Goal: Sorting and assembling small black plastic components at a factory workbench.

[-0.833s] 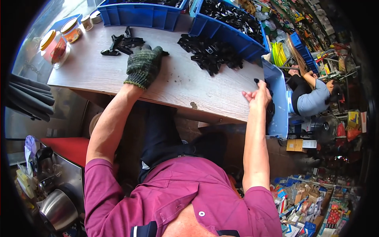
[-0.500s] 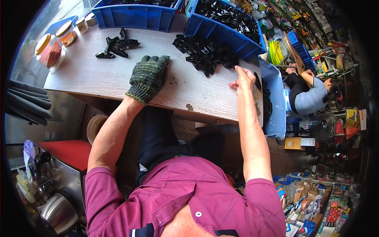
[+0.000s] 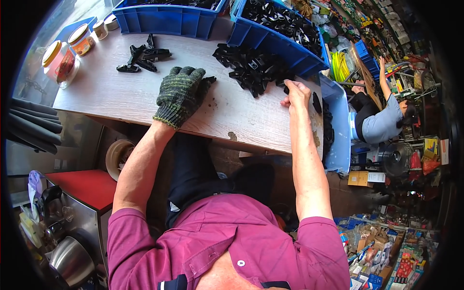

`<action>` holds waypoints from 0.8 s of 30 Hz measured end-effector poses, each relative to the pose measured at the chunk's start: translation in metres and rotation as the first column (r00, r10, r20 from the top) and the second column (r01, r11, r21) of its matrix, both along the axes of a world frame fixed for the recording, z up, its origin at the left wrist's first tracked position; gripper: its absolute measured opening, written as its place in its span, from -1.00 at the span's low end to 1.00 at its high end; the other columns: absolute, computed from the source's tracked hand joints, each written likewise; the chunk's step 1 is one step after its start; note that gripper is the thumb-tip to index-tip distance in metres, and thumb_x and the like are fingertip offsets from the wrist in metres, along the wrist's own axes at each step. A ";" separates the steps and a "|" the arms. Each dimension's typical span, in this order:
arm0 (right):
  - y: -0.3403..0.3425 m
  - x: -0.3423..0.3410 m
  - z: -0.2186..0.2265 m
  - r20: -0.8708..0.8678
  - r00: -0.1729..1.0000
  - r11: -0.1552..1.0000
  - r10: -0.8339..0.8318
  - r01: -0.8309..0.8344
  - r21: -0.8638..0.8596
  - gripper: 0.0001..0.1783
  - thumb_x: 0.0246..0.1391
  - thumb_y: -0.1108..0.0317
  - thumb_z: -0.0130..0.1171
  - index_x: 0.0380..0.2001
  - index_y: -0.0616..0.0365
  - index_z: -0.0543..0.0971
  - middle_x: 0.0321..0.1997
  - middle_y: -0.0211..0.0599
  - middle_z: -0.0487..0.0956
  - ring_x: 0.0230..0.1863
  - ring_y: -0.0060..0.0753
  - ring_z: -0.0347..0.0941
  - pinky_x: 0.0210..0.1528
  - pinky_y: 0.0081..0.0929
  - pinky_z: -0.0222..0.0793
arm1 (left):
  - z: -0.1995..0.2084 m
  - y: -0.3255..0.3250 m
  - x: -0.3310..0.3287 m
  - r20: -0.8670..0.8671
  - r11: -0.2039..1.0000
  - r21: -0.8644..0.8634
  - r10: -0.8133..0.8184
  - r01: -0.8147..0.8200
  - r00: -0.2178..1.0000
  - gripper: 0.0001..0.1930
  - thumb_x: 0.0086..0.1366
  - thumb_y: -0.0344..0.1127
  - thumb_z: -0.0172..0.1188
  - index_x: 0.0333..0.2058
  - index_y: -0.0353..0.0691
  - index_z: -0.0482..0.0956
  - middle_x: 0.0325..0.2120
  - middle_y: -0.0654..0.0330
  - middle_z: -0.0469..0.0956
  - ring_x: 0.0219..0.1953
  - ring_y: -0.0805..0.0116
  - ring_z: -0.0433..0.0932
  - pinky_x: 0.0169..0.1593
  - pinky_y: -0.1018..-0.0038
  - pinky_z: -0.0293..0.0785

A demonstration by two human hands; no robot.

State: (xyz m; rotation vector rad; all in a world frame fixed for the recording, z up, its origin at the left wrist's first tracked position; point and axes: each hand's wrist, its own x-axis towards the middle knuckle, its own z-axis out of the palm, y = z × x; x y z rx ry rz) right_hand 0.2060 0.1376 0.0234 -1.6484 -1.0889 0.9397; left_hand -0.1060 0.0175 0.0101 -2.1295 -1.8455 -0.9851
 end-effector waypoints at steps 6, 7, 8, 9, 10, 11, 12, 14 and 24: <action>-0.030 0.012 -0.002 -0.327 0.943 0.998 0.062 -0.060 0.016 -0.76 0.11 0.31 0.32 -0.26 0.21 0.53 -0.83 -0.46 0.25 -0.80 -0.49 0.27 -0.55 -0.21 0.60 | -0.001 -0.013 0.002 0.190 0.978 0.207 -0.058 0.018 0.980 -0.72 0.23 -0.38 0.29 -0.07 -0.20 0.63 -0.28 0.04 0.65 -0.26 -0.01 0.60 -0.15 0.20 0.53; -0.040 0.005 -0.002 -0.388 0.918 0.996 0.087 -0.080 0.034 -0.77 0.11 0.33 0.29 -0.29 0.23 0.50 -0.84 -0.44 0.23 -0.82 -0.50 0.25 -0.58 -0.21 0.59 | -0.005 -0.018 0.011 0.334 0.975 0.220 -0.106 0.032 0.937 -0.73 0.23 -0.43 0.31 -0.07 -0.22 0.64 -0.26 0.05 0.67 -0.25 0.11 0.64 -0.14 0.29 0.56; -0.049 -0.001 -0.001 -0.393 0.915 0.996 0.094 -0.089 0.031 -0.77 0.11 0.33 0.29 -0.29 0.23 0.50 -0.84 -0.44 0.23 -0.82 -0.50 0.25 -0.58 -0.21 0.59 | -0.015 -0.019 0.023 0.494 0.983 0.162 -0.153 0.083 0.856 -0.75 0.26 -0.44 0.31 -0.08 -0.24 0.65 -0.22 0.04 0.68 -0.20 0.25 0.67 -0.12 0.37 0.57; -0.058 -0.006 -0.001 -0.451 0.882 0.990 0.135 -0.135 0.032 -0.77 0.11 0.31 0.31 -0.30 0.19 0.49 -0.84 -0.46 0.23 -0.81 -0.47 0.25 -0.55 -0.17 0.60 | -0.027 -0.019 0.038 0.600 0.977 0.165 -0.208 0.135 0.772 -0.75 0.28 -0.36 0.29 -0.07 -0.23 0.64 -0.23 0.01 0.68 -0.20 0.12 0.67 -0.10 0.29 0.57; -0.068 -0.011 0.001 -0.509 0.844 0.983 0.171 -0.179 0.034 -0.77 0.11 0.29 0.32 -0.32 0.14 0.48 -0.84 -0.47 0.22 -0.81 -0.44 0.26 -0.52 -0.12 0.60 | -0.032 -0.018 0.053 0.695 0.967 0.174 -0.255 0.187 0.672 -0.74 0.29 -0.28 0.26 -0.07 -0.22 0.64 -0.23 -0.02 0.67 -0.20 -0.01 0.66 -0.08 0.21 0.57; -0.078 -0.017 0.003 -0.533 0.824 0.978 0.193 -0.205 0.037 -0.77 0.10 0.28 0.34 -0.38 0.10 0.47 -0.84 -0.49 0.22 -0.80 -0.43 0.26 -0.52 -0.11 0.61 | -0.026 -0.021 0.070 0.713 0.971 0.112 -0.226 0.210 0.664 -0.73 0.31 -0.26 0.25 -0.06 -0.21 0.63 -0.22 -0.02 0.67 -0.19 -0.01 0.66 -0.08 0.21 0.57; -0.086 -0.021 0.003 -0.536 0.821 0.977 0.194 -0.209 0.033 -0.77 0.10 0.28 0.34 -0.38 0.10 0.47 -0.84 -0.49 0.22 -0.80 -0.43 0.26 -0.52 -0.11 0.61 | -0.018 -0.024 0.087 0.728 0.971 0.050 -0.195 0.232 0.657 -0.72 0.32 -0.23 0.23 -0.06 -0.20 0.63 -0.21 -0.02 0.67 -0.17 -0.02 0.66 -0.07 0.20 0.56; -0.098 -0.030 -0.001 -0.520 0.812 0.962 0.264 -0.261 0.082 -0.79 0.11 0.27 0.34 -0.40 0.09 0.50 -0.83 -0.52 0.23 -0.80 -0.52 0.21 -0.60 -0.32 0.51 | -0.011 -0.019 0.109 0.776 0.964 -0.042 -0.134 0.263 0.617 -0.73 0.37 -0.25 0.22 -0.03 -0.22 0.63 -0.19 0.05 0.68 -0.15 0.22 0.67 -0.04 0.36 0.53; -0.111 -0.054 -0.011 -0.401 0.849 0.938 0.344 -0.291 0.189 -0.76 0.11 0.24 0.36 -0.36 0.17 0.58 -0.76 -0.59 0.32 -0.81 -0.71 0.09 -0.72 -0.62 0.19 | 0.001 -0.002 0.102 0.928 0.810 -0.279 0.089 0.516 0.361 -0.62 0.30 -0.02 0.18 -0.09 -0.19 0.63 -0.24 -0.03 0.66 -0.14 -0.02 0.63 -0.06 0.19 0.52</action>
